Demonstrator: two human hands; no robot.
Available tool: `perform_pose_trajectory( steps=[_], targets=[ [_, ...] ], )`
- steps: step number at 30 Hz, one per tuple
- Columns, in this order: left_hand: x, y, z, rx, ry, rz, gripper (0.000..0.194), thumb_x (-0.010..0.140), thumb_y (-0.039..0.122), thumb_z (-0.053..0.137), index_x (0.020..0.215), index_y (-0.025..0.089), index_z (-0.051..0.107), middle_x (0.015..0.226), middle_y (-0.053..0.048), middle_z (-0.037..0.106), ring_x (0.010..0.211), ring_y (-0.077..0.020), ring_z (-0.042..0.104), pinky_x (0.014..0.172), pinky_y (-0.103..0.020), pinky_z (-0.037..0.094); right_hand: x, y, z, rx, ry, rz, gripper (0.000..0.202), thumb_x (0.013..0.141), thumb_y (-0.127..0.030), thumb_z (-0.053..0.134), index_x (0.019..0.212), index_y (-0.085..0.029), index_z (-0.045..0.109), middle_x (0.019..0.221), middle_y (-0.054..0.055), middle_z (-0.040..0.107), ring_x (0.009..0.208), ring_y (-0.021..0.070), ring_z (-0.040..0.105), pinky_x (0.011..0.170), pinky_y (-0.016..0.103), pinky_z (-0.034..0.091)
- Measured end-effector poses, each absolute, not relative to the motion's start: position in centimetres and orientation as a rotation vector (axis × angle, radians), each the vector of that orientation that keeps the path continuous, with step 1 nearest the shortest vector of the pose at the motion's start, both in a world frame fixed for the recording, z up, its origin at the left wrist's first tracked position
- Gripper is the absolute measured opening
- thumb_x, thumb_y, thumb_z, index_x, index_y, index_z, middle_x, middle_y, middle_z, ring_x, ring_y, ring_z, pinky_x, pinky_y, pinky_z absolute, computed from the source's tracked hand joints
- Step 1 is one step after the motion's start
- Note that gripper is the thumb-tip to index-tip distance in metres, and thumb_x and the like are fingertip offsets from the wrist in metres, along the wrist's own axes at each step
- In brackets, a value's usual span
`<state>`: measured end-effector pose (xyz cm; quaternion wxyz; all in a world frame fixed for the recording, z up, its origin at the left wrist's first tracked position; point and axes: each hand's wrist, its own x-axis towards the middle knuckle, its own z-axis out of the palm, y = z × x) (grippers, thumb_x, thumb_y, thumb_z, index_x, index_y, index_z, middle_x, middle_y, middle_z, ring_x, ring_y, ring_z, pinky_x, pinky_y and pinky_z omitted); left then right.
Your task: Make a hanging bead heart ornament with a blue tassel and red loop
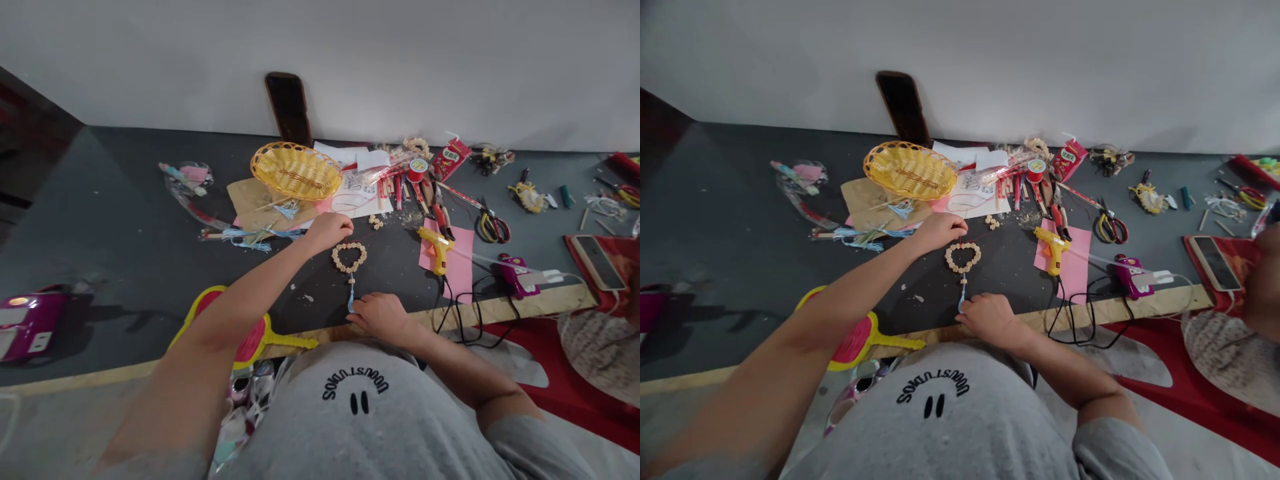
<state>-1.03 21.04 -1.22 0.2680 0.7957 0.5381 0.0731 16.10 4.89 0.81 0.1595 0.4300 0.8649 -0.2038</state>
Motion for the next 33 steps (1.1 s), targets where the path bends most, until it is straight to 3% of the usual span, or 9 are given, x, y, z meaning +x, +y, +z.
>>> perform_pose_trajectory(
  steps=[4, 8, 11, 14, 17, 23, 27, 33],
  targets=[
    [-1.0, 21.1, -1.4, 2.125, 1.472, 0.229, 0.028, 0.087, 0.027, 0.062, 0.112, 0.018, 0.071, 0.101, -0.006, 0.076, 0.095, -0.0221, 0.068, 0.081, -0.031, 0.048, 16.0, 4.9, 1.1, 1.212, 2.451, -0.6, 0.044, 0.098, -0.056, 0.049, 0.107, -0.018, 0.07, 0.101, 0.01, 0.076, 0.097, 0.0271, 0.072, 0.074, 0.032, 0.052],
    [-2.0, 20.1, -0.5, 2.176, 1.587, 0.364, 0.042, 0.089, 0.023, 0.059, 0.131, 0.016, 0.058, 0.121, -0.011, 0.069, 0.111, -0.0265, 0.063, 0.092, -0.037, 0.047, 17.1, 4.5, 2.0, 1.177, 2.412, -0.601, 0.059, 0.093, -0.068, 0.045, 0.105, -0.016, 0.07, 0.101, 0.013, 0.075, 0.095, 0.029, 0.072, 0.072, 0.033, 0.053],
    [-3.5, 18.2, 0.0, 2.31, 1.639, 0.501, 0.037, 0.09, 0.018, 0.057, 0.126, 0.014, 0.06, 0.126, -0.015, 0.063, 0.115, -0.0286, 0.06, 0.096, -0.04, 0.047, 18.2, 4.8, 2.6, 1.188, 2.37, -0.616, 0.047, 0.096, -0.06, 0.05, 0.103, -0.018, 0.07, 0.099, 0.011, 0.075, 0.091, 0.0272, 0.073, 0.07, 0.032, 0.052],
    [-4.6, 15.8, -0.7, 2.425, 1.522, 0.515, 0.022, 0.093, 0.021, 0.055, 0.111, 0.017, 0.067, 0.11, -0.011, 0.064, 0.107, -0.0267, 0.06, 0.095, -0.04, 0.048, 18.9, 5.8, 2.3, 1.366, 2.383, -0.627, 0.028, 0.102, -0.038, 0.047, 0.11, -0.021, 0.067, 0.104, 0.008, 0.073, 0.092, 0.0224, 0.071, 0.073, 0.029, 0.05],
    [-4.9, 13.6, -2.4, 2.52, 1.336, 0.465, 0.02, 0.093, 0.024, 0.056, 0.109, 0.02, 0.07, 0.105, -0.009, 0.064, 0.101, -0.0252, 0.059, 0.093, -0.039, 0.049, 18.8, 6.8, 1.0, 1.57, 2.472, -0.621, 0.031, 0.103, -0.023, 0.04, 0.125, -0.023, 0.061, 0.113, 0.007, 0.07, 0.097, 0.0191, 0.068, 0.078, 0.028, 0.048],
    [-4.7, 11.8, -5.1, 2.544, 1.259, 0.531, 0.03, 0.094, 0.038, 0.059, 0.113, 0.016, 0.069, 0.105, -0.012, 0.065, 0.099, -0.0263, 0.058, 0.091, -0.041, 0.05, 17.6, 7.5, -1.8, 1.699, 2.579, -0.615, 0.027, 0.101, -0.028, 0.049, 0.123, -0.023, 0.063, 0.11, 0.006, 0.068, 0.097, 0.0174, 0.066, 0.077, 0.026, 0.046],
    [-4.7, 11.7, -5.5, 2.507, 1.264, 0.514, 0.026, 0.096, 0.037, 0.055, 0.106, 0.019, 0.071, 0.104, -0.011, 0.065, 0.097, -0.0254, 0.06, 0.09, -0.042, 0.05, 17.0, 7.6, -2.1, 1.656, 2.563, -0.534, 0.027, 0.104, -0.03, 0.042, 0.106, -0.021, 0.067, 0.103, 0.006, 0.068, 0.094, 0.0168, 0.064, 0.075, 0.026, 0.044],
    [-4.9, 12.0, -4.6, 2.357, 1.304, 0.492, 0.026, 0.097, 0.033, 0.05, 0.109, 0.021, 0.07, 0.106, -0.01, 0.066, 0.102, -0.0242, 0.062, 0.094, -0.04, 0.05, 18.7, 8.1, 0.6, 1.353, 2.402, -0.559, 0.025, 0.1, -0.018, 0.042, 0.105, -0.019, 0.066, 0.105, 0.008, 0.07, 0.094, 0.0204, 0.067, 0.071, 0.029, 0.045]
  ],
)
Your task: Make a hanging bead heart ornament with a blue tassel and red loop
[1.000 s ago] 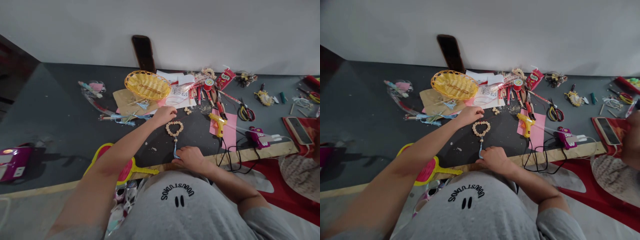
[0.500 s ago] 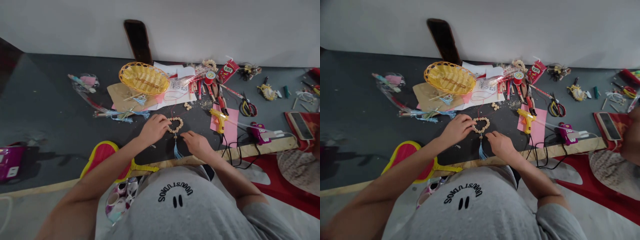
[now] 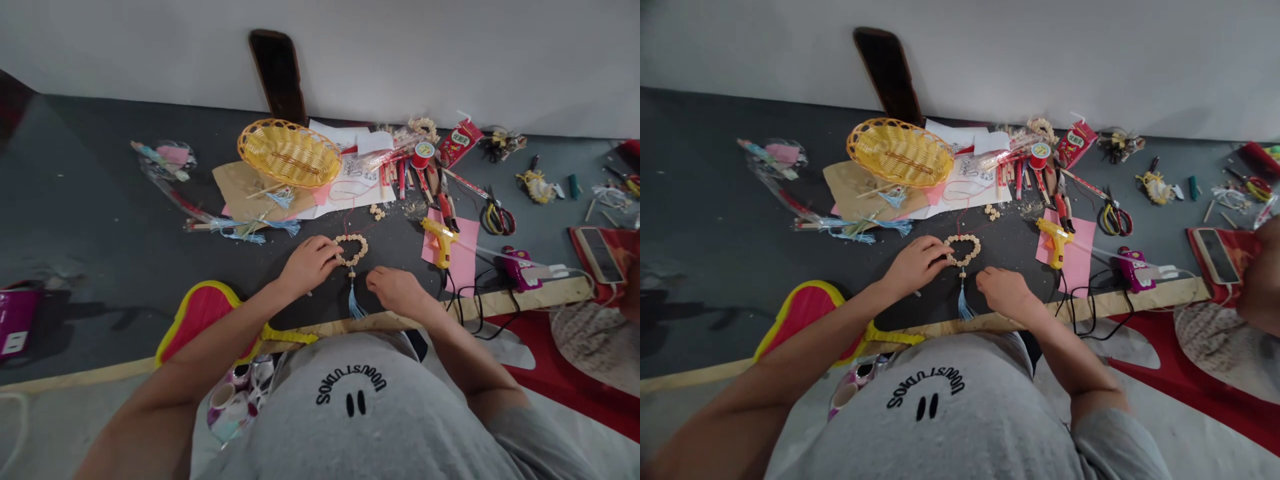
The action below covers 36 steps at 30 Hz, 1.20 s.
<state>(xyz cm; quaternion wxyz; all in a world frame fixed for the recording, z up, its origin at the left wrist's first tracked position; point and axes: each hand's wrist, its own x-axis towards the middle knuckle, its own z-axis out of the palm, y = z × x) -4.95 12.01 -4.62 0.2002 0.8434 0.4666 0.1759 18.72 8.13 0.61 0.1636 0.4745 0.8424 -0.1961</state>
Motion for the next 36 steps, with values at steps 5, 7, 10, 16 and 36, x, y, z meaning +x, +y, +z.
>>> perform_pose_trajectory(
  steps=[5, 7, 10, 16, 36],
  targets=[
    [-5.7, 14.0, -2.8, 2.128, 1.571, 0.521, 0.03, 0.091, 0.02, 0.048, 0.116, 0.018, 0.064, 0.114, -0.01, 0.064, 0.101, -0.0227, 0.062, 0.094, -0.036, 0.05, 20.2, 11.1, 3.5, 1.594, 2.324, -0.342, 0.035, 0.1, -0.019, 0.043, 0.131, -0.018, 0.057, 0.118, 0.012, 0.068, 0.098, 0.0269, 0.068, 0.073, 0.033, 0.046],
    [-5.9, 14.6, -2.2, 2.12, 1.598, 0.488, 0.031, 0.089, 0.019, 0.049, 0.116, 0.018, 0.064, 0.116, -0.011, 0.062, 0.102, -0.0235, 0.062, 0.095, -0.037, 0.05, 19.9, 12.2, 3.8, 1.694, 2.405, -0.328, 0.034, 0.101, -0.02, 0.041, 0.132, -0.018, 0.057, 0.118, 0.012, 0.068, 0.101, 0.0264, 0.067, 0.077, 0.034, 0.046],
    [-6.0, 14.3, -2.1, 2.164, 1.522, 0.488, 0.027, 0.091, 0.023, 0.05, 0.114, 0.019, 0.064, 0.114, -0.01, 0.061, 0.106, -0.0246, 0.06, 0.096, -0.037, 0.049, 19.2, 12.7, 3.1, 1.733, 2.528, -0.438, 0.03, 0.101, -0.021, 0.043, 0.124, -0.02, 0.062, 0.114, 0.009, 0.069, 0.102, 0.023, 0.066, 0.081, 0.031, 0.047],
    [-5.6, 11.8, -3.7, 2.273, 1.347, 0.468, 0.025, 0.092, 0.032, 0.058, 0.112, 0.018, 0.063, 0.111, -0.011, 0.062, 0.108, -0.0269, 0.06, 0.097, -0.043, 0.05, 18.5, 11.1, -0.5, 1.692, 2.647, -0.718, 0.033, 0.099, -0.02, 0.047, 0.129, -0.021, 0.062, 0.118, 0.008, 0.067, 0.104, 0.018, 0.065, 0.088, 0.027, 0.048],
    [-5.0, 10.9, -4.5, 2.497, 1.321, 0.437, 0.017, 0.093, 0.026, 0.06, 0.106, 0.02, 0.069, 0.101, -0.01, 0.064, 0.096, -0.0253, 0.059, 0.089, -0.041, 0.05, 17.8, 11.4, -1.7, 1.641, 2.595, -0.675, 0.033, 0.102, -0.025, 0.044, 0.126, -0.026, 0.067, 0.11, 0.006, 0.066, 0.102, 0.0163, 0.064, 0.085, 0.023, 0.046]
  ],
)
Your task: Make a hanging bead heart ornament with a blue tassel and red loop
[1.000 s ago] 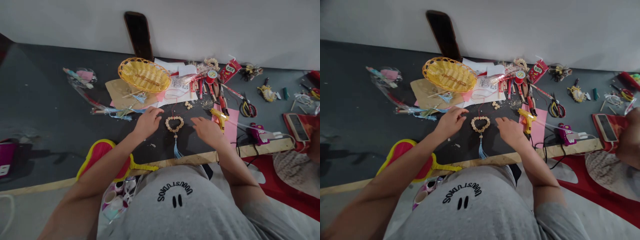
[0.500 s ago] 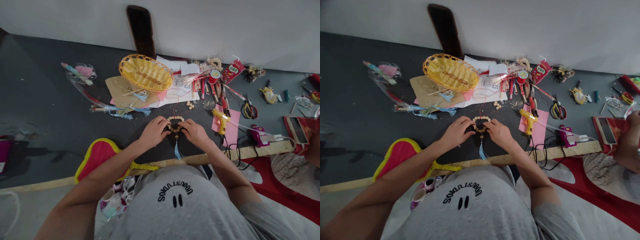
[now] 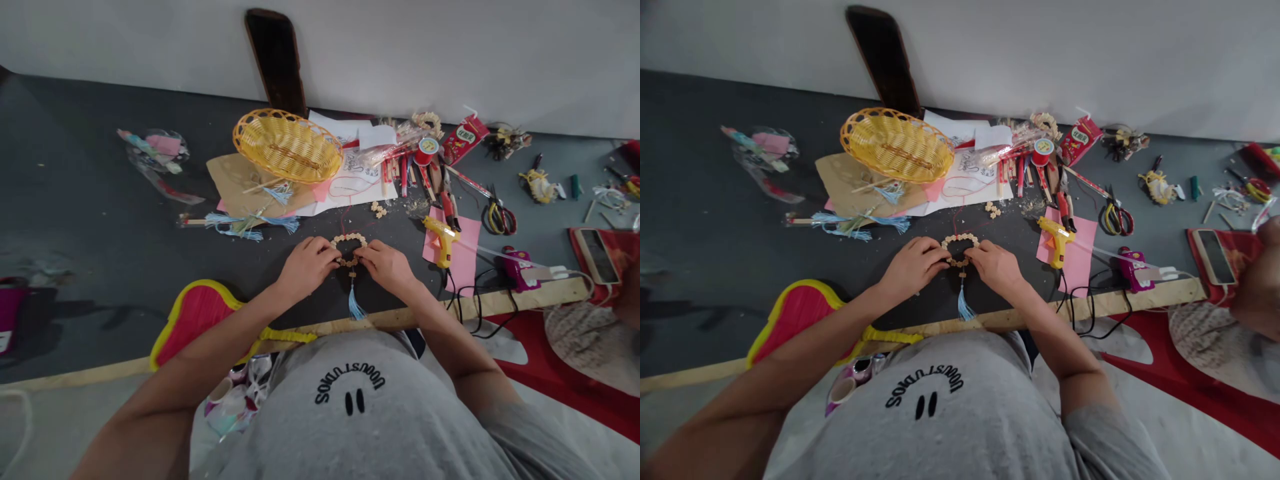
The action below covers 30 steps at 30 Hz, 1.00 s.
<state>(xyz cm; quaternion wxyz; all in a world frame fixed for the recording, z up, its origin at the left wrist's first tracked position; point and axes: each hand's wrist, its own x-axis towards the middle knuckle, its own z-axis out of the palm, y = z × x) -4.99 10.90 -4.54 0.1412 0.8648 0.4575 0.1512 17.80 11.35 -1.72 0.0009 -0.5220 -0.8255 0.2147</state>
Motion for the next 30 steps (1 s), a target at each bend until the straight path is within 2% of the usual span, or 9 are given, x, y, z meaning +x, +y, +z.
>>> perform_pose_trajectory(
  steps=[9, 15, 18, 20, 23, 26, 28, 30],
  targets=[
    [-4.6, 11.3, -5.0, 2.568, 1.332, 0.412, 0.019, 0.096, 0.027, 0.053, 0.098, 0.021, 0.071, 0.098, -0.009, 0.065, 0.092, -0.0241, 0.058, 0.087, -0.04, 0.048, 17.6, 11.2, -1.8, -1.665, -2.589, 0.667, 0.034, 0.103, -0.027, 0.041, 0.123, -0.028, 0.068, 0.111, 0.006, 0.067, 0.102, 0.0165, 0.063, 0.083, 0.023, 0.046],
    [-4.9, 11.4, -4.7, 2.523, 1.41, 0.403, 0.024, 0.098, 0.025, 0.048, 0.108, 0.018, 0.069, 0.101, -0.011, 0.068, 0.095, -0.0266, 0.059, 0.087, -0.041, 0.048, 19.4, 11.1, -2.3, -1.57, -2.326, 0.719, 0.04, 0.098, -0.019, 0.047, 0.137, -0.018, 0.055, 0.115, 0.009, 0.068, 0.102, 0.018, 0.065, 0.091, 0.027, 0.049],
    [-5.1, 11.1, -4.3, 2.5, 1.47, 0.437, 0.028, 0.097, 0.021, 0.045, 0.115, 0.017, 0.067, 0.105, -0.012, 0.068, 0.097, -0.0269, 0.059, 0.089, -0.042, 0.048, 20.4, 10.5, -2.0, -1.649, -2.184, 0.665, 0.029, 0.099, -0.022, 0.045, 0.12, -0.016, 0.064, 0.111, 0.011, 0.07, 0.099, 0.0193, 0.066, 0.089, 0.028, 0.049],
    [-5.1, 10.6, -4.0, 2.494, 1.461, 0.437, 0.027, 0.097, 0.019, 0.045, 0.112, 0.019, 0.067, 0.104, -0.011, 0.068, 0.096, -0.0261, 0.06, 0.089, -0.041, 0.048, 20.5, 9.7, -1.7, -1.654, -2.187, 0.672, 0.025, 0.1, -0.023, 0.044, 0.108, -0.018, 0.066, 0.107, 0.009, 0.071, 0.098, 0.0186, 0.066, 0.087, 0.027, 0.048],
    [-4.8, 9.8, -3.8, 2.507, 1.398, 0.412, 0.024, 0.097, 0.02, 0.046, 0.108, 0.02, 0.068, 0.102, -0.009, 0.068, 0.095, -0.0251, 0.059, 0.089, -0.04, 0.048, 19.5, 8.1, -1.3, -1.641, -2.285, 0.719, 0.021, 0.1, -0.031, 0.049, 0.105, -0.019, 0.066, 0.1, 0.007, 0.071, 0.092, 0.0171, 0.066, 0.08, 0.025, 0.046],
    [-4.3, 9.5, -3.9, 2.579, 1.358, 0.398, 0.025, 0.096, 0.019, 0.049, 0.112, 0.021, 0.068, 0.108, -0.009, 0.069, 0.099, -0.0262, 0.058, 0.087, -0.041, 0.047, 17.9, 6.7, -1.4, -1.663, -2.45, 0.685, 0.032, 0.095, -0.048, 0.059, 0.103, -0.018, 0.065, 0.096, 0.007, 0.071, 0.088, 0.0187, 0.065, 0.073, 0.027, 0.043],
    [-4.1, 9.7, -4.0, 2.643, 1.348, 0.397, 0.026, 0.095, 0.019, 0.052, 0.114, 0.023, 0.069, 0.112, -0.008, 0.069, 0.102, -0.0273, 0.056, 0.084, -0.042, 0.046, 17.0, 6.2, -1.6, -1.692, -2.542, 0.629, 0.03, 0.094, -0.046, 0.06, 0.1, -0.017, 0.065, 0.095, 0.007, 0.071, 0.087, 0.0197, 0.065, 0.07, 0.027, 0.041],
    [-4.0, 10.0, -4.2, 2.689, 1.333, 0.403, 0.024, 0.095, 0.021, 0.055, 0.113, 0.024, 0.07, 0.112, -0.006, 0.07, 0.103, -0.0274, 0.055, 0.082, -0.043, 0.045, 16.4, 5.8, -1.7, -1.712, -2.59, 0.602, 0.02, 0.097, -0.035, 0.056, 0.097, -0.018, 0.066, 0.095, 0.006, 0.071, 0.086, 0.019, 0.064, 0.068, 0.028, 0.039]
  ],
)
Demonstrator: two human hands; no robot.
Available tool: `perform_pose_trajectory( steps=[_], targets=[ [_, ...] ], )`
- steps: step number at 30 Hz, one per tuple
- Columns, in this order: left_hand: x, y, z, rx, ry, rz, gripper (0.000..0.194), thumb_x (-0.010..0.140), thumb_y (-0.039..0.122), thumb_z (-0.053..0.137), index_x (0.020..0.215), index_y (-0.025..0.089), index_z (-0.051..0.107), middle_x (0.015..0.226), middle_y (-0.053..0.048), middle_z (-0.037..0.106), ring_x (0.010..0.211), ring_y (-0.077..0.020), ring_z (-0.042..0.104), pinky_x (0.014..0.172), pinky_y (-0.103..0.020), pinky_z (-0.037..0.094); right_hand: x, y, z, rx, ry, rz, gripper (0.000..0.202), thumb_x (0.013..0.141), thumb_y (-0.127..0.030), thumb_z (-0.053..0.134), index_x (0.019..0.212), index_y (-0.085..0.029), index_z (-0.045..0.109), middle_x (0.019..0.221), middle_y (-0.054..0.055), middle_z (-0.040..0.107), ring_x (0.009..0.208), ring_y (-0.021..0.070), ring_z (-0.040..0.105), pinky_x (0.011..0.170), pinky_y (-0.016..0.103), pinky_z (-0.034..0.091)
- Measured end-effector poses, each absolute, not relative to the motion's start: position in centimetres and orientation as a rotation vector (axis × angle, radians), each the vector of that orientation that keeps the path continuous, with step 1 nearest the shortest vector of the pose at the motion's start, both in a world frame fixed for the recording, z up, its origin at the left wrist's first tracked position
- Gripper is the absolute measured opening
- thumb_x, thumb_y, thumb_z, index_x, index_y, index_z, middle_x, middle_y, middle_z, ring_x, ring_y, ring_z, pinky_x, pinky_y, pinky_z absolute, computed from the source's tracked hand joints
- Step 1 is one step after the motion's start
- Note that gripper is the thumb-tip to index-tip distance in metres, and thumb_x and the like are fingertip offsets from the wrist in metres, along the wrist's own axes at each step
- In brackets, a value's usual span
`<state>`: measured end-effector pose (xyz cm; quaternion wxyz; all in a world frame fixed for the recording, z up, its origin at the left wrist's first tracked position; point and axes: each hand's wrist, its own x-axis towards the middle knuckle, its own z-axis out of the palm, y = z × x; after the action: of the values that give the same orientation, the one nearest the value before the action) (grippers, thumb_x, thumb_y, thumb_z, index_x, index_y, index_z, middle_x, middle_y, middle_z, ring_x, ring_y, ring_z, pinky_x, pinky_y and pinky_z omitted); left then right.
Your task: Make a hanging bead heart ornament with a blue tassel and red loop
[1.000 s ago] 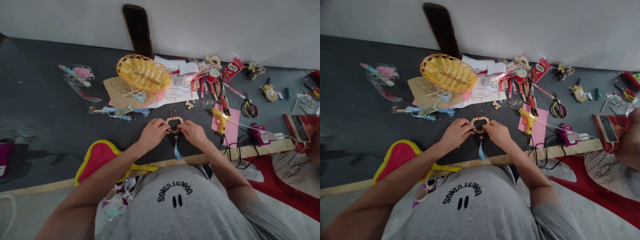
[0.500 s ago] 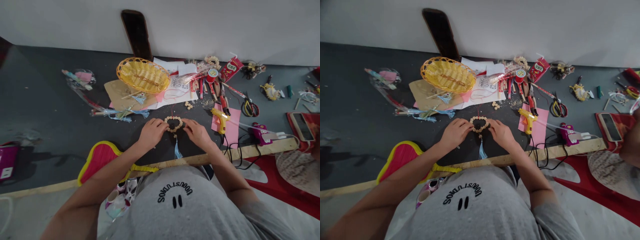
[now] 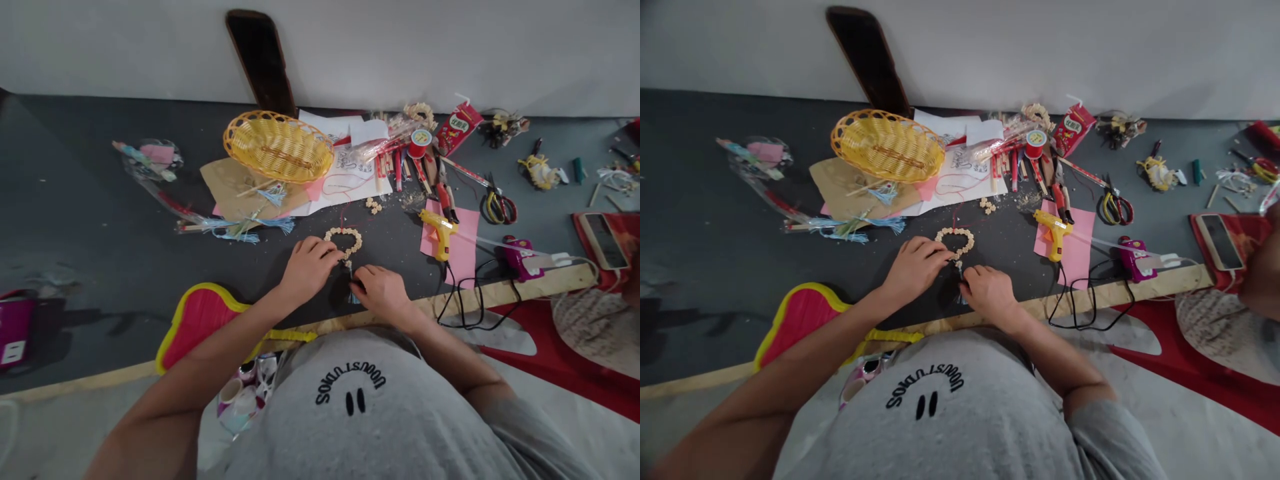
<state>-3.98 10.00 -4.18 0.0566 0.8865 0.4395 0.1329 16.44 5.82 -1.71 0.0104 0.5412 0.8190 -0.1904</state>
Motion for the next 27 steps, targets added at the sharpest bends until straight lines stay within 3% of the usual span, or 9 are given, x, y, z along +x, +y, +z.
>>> perform_pose_trajectory(
  steps=[5, 11, 19, 24, 27],
  targets=[
    [-3.8, 10.7, -4.5, 2.722, 1.327, 0.474, 0.016, 0.095, 0.025, 0.058, 0.103, 0.024, 0.072, 0.104, -0.004, 0.072, 0.098, -0.0257, 0.055, 0.081, -0.041, 0.044, 16.6, 5.3, -1.7, 1.624, 2.595, -0.613, 0.014, 0.095, -0.024, 0.054, 0.09, -0.019, 0.066, 0.092, 0.004, 0.071, 0.087, 0.0171, 0.064, 0.069, 0.028, 0.038],
    [-3.7, 10.1, -4.3, 2.725, 1.343, 0.452, 0.02, 0.095, 0.022, 0.055, 0.106, 0.023, 0.071, 0.107, -0.006, 0.073, 0.098, -0.0259, 0.058, 0.081, -0.042, 0.045, 16.9, 5.2, -1.1, 1.536, 2.537, -0.644, 0.018, 0.098, -0.033, 0.056, 0.094, -0.02, 0.067, 0.093, 0.004, 0.071, 0.085, 0.018, 0.065, 0.066, 0.029, 0.038],
    [-5.1, 7.6, -3.4, 2.794, 1.039, 0.455, 0.039, 0.089, 0.011, 0.052, 0.124, 0.019, 0.068, 0.121, -0.008, 0.072, 0.114, -0.0274, 0.058, 0.097, -0.045, 0.046, 17.6, 5.5, -0.2, 1.432, 2.557, -0.769, 0.027, 0.099, -0.041, 0.054, 0.1, -0.018, 0.068, 0.097, 0.007, 0.07, 0.089, 0.0194, 0.065, 0.072, 0.029, 0.041],
    [-5.5, 7.2, -3.9, 2.726, 1.064, 0.443, 0.043, 0.089, 0.008, 0.049, 0.125, 0.022, 0.068, 0.123, -0.005, 0.072, 0.118, -0.027, 0.058, 0.1, -0.046, 0.045, 18.0, 7.4, -0.2, 1.661, 2.534, -0.814, 0.02, 0.101, -0.023, 0.049, 0.11, -0.017, 0.065, 0.105, 0.008, 0.07, 0.09, 0.0174, 0.066, 0.074, 0.027, 0.042],
    [-5.5, 7.3, -3.9, 2.712, 1.093, 0.458, 0.042, 0.091, 0.008, 0.047, 0.123, 0.023, 0.068, 0.12, -0.006, 0.073, 0.116, -0.0258, 0.06, 0.099, -0.045, 0.045, 18.2, 8.6, -0.4, 1.758, 2.568, -0.789, 0.022, 0.101, -0.022, 0.046, 0.113, -0.017, 0.064, 0.106, 0.008, 0.071, 0.093, 0.019, 0.066, 0.076, 0.027, 0.043]
  ],
)
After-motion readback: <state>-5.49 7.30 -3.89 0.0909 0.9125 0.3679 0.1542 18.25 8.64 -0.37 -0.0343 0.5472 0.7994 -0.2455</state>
